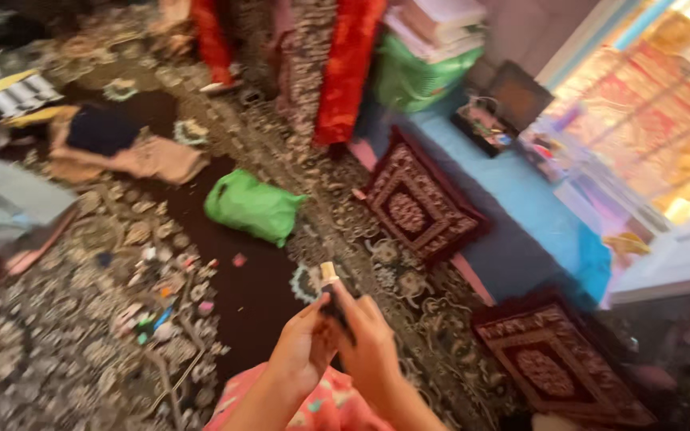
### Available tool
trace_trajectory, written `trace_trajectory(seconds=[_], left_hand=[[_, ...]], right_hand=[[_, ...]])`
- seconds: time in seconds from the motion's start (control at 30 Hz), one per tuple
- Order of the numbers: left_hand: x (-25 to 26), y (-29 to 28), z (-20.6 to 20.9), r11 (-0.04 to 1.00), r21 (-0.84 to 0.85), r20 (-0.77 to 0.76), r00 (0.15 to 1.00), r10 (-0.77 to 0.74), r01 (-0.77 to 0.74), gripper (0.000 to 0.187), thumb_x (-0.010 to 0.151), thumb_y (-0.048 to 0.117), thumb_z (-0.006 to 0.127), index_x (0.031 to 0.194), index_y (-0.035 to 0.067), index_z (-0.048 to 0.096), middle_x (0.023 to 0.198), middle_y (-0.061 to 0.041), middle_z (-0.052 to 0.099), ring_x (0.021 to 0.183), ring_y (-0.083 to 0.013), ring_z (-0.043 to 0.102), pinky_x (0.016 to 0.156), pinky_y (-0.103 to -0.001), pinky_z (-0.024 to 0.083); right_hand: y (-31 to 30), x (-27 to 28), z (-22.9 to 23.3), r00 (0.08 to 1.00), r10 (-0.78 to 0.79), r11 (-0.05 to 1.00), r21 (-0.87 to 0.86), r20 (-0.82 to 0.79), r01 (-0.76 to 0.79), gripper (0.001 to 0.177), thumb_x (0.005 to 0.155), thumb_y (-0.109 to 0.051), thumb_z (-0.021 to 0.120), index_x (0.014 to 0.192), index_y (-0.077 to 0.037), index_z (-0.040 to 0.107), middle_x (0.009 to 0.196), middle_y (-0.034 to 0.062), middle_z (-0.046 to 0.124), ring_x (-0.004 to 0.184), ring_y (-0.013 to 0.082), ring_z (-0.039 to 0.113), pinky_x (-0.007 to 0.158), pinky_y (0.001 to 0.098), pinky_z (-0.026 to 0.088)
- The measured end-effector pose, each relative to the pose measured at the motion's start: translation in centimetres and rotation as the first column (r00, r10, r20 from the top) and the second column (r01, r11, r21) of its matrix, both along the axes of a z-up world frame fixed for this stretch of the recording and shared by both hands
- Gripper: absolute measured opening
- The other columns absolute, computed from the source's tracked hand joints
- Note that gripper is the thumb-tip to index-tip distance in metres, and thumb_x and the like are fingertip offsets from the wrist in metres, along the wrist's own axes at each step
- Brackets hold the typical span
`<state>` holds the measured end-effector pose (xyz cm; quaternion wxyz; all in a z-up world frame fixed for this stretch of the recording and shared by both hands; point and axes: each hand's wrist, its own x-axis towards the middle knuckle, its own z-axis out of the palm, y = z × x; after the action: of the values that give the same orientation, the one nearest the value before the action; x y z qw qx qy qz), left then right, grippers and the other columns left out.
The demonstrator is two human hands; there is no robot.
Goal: The person sits on a patterned rug and repeatedly picks up small cosmetic items from the floor, wipes them with a dark cloth, and places them into a clear plastic container on a nearby bench. The person handles lipsticks, compacts, and other small containers one at a time.
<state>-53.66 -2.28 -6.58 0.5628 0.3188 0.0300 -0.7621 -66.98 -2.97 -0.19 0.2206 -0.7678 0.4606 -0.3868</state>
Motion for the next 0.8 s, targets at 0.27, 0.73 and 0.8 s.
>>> trace_trajectory(seconds=[0.27, 0.73, 0.8], left_hand=[[-9.4, -10.4, 3.0, 0.953, -0.034, 0.197, 0.937, -0.290, 0.302, 0.022, 0.090, 0.018, 0.070, 0.107, 0.005, 0.072, 0.089, -0.002, 0.074, 0.079, -0.0124, 0.065, 0.071, -0.029, 0.048], [-30.5, -38.8, 3.0, 0.753, -0.008, 0.530, 0.641, -0.555, 0.658, 0.028, 0.088, 0.015, 0.075, 0.111, 0.000, 0.079, 0.088, -0.001, 0.073, 0.072, -0.0084, 0.057, 0.064, -0.025, 0.044], [-32.6, -41.0, 3.4, 0.717, -0.017, 0.569, 0.597, -0.566, 0.697, 0.029, 0.087, 0.012, 0.075, 0.113, 0.001, 0.079, 0.089, 0.001, 0.075, 0.072, -0.0071, 0.056, 0.065, -0.025, 0.043]], right_hand=[[-6.6, -10.9, -7.1, 0.820, -0.443, 0.845, 0.474, 0.362, 0.246, 0.028, 0.105, -0.017, 0.059, 0.087, 0.003, 0.065, 0.080, 0.0064, 0.052, 0.068, 0.0169, 0.052, 0.060, 0.0338, 0.042], [-30.0, -30.3, -1.0, 0.511, -0.730, 0.614, 0.764, 0.454, 0.198, 0.040, 0.095, -0.020, 0.064, 0.133, -0.007, 0.064, 0.105, 0.0016, 0.067, 0.085, 0.0083, 0.058, 0.072, 0.0247, 0.049], [-32.2, -32.4, -1.0, 0.522, -0.691, 0.676, 0.702, 0.500, 0.224, 0.039, 0.097, -0.019, 0.064, 0.134, -0.005, 0.064, 0.115, -0.0014, 0.071, 0.100, 0.0024, 0.063, 0.086, 0.0198, 0.051]])
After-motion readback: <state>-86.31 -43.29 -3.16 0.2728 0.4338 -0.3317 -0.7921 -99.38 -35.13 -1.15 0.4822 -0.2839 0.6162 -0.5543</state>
